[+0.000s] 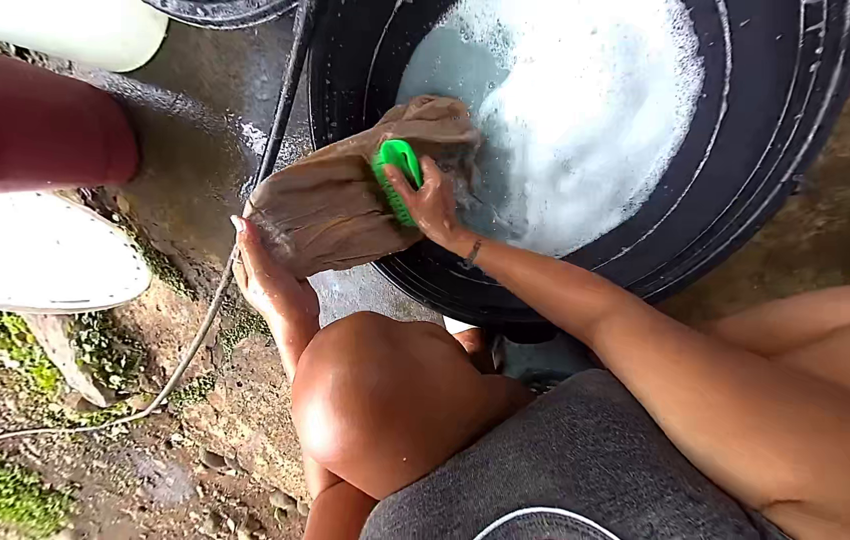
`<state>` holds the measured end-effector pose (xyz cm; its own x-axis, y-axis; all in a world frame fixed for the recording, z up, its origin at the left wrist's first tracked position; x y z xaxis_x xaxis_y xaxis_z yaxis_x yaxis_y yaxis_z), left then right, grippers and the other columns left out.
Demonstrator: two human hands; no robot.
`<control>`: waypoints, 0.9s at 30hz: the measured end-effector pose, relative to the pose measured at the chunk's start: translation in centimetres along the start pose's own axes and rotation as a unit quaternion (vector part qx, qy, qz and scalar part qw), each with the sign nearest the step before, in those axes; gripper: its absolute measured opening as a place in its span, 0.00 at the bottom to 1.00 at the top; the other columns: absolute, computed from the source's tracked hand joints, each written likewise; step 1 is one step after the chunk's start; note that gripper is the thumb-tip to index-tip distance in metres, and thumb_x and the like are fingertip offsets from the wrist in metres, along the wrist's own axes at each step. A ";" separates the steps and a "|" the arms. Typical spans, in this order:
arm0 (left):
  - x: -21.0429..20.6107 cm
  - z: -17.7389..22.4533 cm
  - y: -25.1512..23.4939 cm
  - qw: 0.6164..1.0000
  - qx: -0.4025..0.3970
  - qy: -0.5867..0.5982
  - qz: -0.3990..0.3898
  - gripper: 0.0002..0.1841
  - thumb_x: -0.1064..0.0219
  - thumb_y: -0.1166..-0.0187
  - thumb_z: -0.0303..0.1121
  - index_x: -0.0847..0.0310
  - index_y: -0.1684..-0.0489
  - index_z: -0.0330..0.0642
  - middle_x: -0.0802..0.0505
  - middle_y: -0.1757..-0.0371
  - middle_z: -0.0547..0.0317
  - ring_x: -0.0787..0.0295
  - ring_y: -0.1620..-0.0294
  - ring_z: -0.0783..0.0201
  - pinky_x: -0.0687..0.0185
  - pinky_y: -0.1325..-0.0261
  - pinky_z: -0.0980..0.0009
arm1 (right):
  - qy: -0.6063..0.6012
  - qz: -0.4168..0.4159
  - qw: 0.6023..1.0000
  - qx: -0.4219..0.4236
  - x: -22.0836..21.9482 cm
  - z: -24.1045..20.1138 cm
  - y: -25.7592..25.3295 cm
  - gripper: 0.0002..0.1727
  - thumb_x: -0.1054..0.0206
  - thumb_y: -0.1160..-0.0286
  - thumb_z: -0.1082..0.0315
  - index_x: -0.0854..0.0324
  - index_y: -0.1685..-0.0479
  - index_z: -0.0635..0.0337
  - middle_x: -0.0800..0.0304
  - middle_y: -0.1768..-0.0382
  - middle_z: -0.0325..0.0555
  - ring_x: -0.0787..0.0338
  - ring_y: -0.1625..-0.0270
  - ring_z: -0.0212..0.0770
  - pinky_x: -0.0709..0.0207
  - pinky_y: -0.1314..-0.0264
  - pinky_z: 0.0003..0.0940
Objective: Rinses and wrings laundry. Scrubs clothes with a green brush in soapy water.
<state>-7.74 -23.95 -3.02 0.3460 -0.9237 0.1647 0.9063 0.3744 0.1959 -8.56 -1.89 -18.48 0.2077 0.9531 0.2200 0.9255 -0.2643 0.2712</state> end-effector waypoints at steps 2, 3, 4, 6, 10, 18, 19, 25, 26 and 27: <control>-0.8 0.5 0.1 0.999 -0.021 -0.045 -0.008 0.17 0.57 0.05 0.39 0.20 0.48 0.45 0.06 0.57 0.67 0.08 0.51 0.70 0.11 0.41 0.65 | -0.174 -0.051 0.979 0.092 -1.8 -8.8 4.4 0.23 0.24 0.27 0.56 0.17 0.55 0.73 0.11 0.69 0.51 0.10 0.66 0.40 0.12 0.60 0.40; -1.9 1.3 0.1 0.997 -0.039 -0.054 -0.026 0.16 0.56 0.05 0.37 0.20 0.51 0.46 0.07 0.60 0.70 0.09 0.54 0.73 0.12 0.43 0.68 | -0.200 -0.078 0.968 0.127 -2.5 -10.8 5.5 0.22 0.24 0.28 0.58 0.18 0.57 0.74 0.13 0.71 0.51 0.11 0.68 0.39 0.15 0.63 0.39; -3.2 2.4 0.2 0.996 -0.047 -0.065 -0.045 0.16 0.56 0.05 0.37 0.20 0.53 0.47 0.08 0.61 0.72 0.10 0.56 0.75 0.12 0.44 0.69 | -0.173 -0.099 0.971 0.134 -3.0 -10.3 5.5 0.24 0.24 0.28 0.56 0.18 0.57 0.74 0.12 0.72 0.53 0.11 0.70 0.41 0.16 0.65 0.41; -6.1 4.7 0.3 0.990 -0.060 -0.081 -0.102 0.16 0.54 0.06 0.39 0.19 0.58 0.50 0.09 0.64 0.75 0.11 0.59 0.77 0.12 0.47 0.71 | 0.022 -0.154 0.986 0.063 -3.4 -2.7 2.3 0.31 0.31 0.21 0.44 0.17 0.46 0.70 0.08 0.64 0.58 0.07 0.59 0.52 0.13 0.52 0.54; -10.2 10.7 0.2 0.974 -0.089 0.002 -0.209 0.19 0.59 0.04 0.39 0.19 0.52 0.47 0.08 0.57 0.66 0.09 0.50 0.69 0.13 0.39 0.61 | 0.220 -0.163 0.960 -0.064 3.1 11.3 -3.7 0.41 0.38 0.16 0.40 0.25 0.26 0.73 0.13 0.39 0.74 0.13 0.33 0.71 0.24 0.27 0.68; -14.5 -0.8 -1.4 0.961 0.013 0.036 -0.275 0.21 0.45 0.10 0.44 0.28 0.31 0.35 0.09 0.44 0.56 0.11 0.42 0.63 0.15 0.33 0.58 | 0.285 0.178 0.928 -0.164 25.2 12.0 -4.4 0.42 0.40 0.18 0.38 0.31 0.20 0.69 0.14 0.34 0.72 0.16 0.29 0.70 0.30 0.25 0.72; -15.0 -2.9 -1.8 0.962 0.031 -0.016 -0.271 0.19 0.45 0.09 0.43 0.22 0.38 0.35 0.07 0.48 0.56 0.09 0.45 0.64 0.14 0.35 0.59 | 0.280 0.197 0.923 -0.176 25.6 12.8 -3.7 0.40 0.40 0.16 0.42 0.31 0.18 0.69 0.15 0.34 0.72 0.16 0.29 0.70 0.30 0.24 0.70; -8.0 -7.1 -2.5 0.955 -0.048 -0.245 -0.161 0.28 0.55 0.06 0.49 0.16 0.41 0.32 0.07 0.45 0.48 0.11 0.39 0.65 0.20 0.28 0.59 | 0.176 -0.009 0.968 -0.176 10.8 11.9 -0.1 0.37 0.35 0.17 0.58 0.36 0.17 0.78 0.31 0.20 0.77 0.33 0.14 0.68 0.44 0.10 0.60; -7.1 -7.0 -2.6 0.954 -0.063 -0.260 -0.138 0.28 0.54 0.06 0.50 0.15 0.43 0.33 0.07 0.47 0.48 0.11 0.40 0.65 0.21 0.29 0.58 | 0.146 0.002 0.979 -0.139 8.3 9.1 -0.4 0.38 0.34 0.17 0.48 0.29 0.22 0.75 0.21 0.27 0.73 0.23 0.20 0.65 0.33 0.15 0.59; -6.5 -6.9 -2.8 0.957 -0.074 -0.253 -0.120 0.27 0.52 0.06 0.49 0.14 0.42 0.33 0.06 0.46 0.49 0.10 0.40 0.66 0.20 0.28 0.60 | 0.112 0.012 0.990 -0.088 6.1 5.3 -0.4 0.37 0.32 0.20 0.44 0.23 0.31 0.74 0.12 0.40 0.70 0.12 0.34 0.62 0.22 0.27 0.59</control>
<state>-10.87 -19.62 -11.35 -0.0047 -0.8102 0.5861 0.9822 0.1062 0.1547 -5.96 4.84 -22.22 0.1344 0.8947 0.4259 0.8474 -0.3266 0.4186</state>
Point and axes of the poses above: each hand's wrist, its own y-axis away from the middle knuckle, its own x-axis out of the back of the hand, z = x × y, the point moved 9 cm from there along -y, towards the middle knuckle
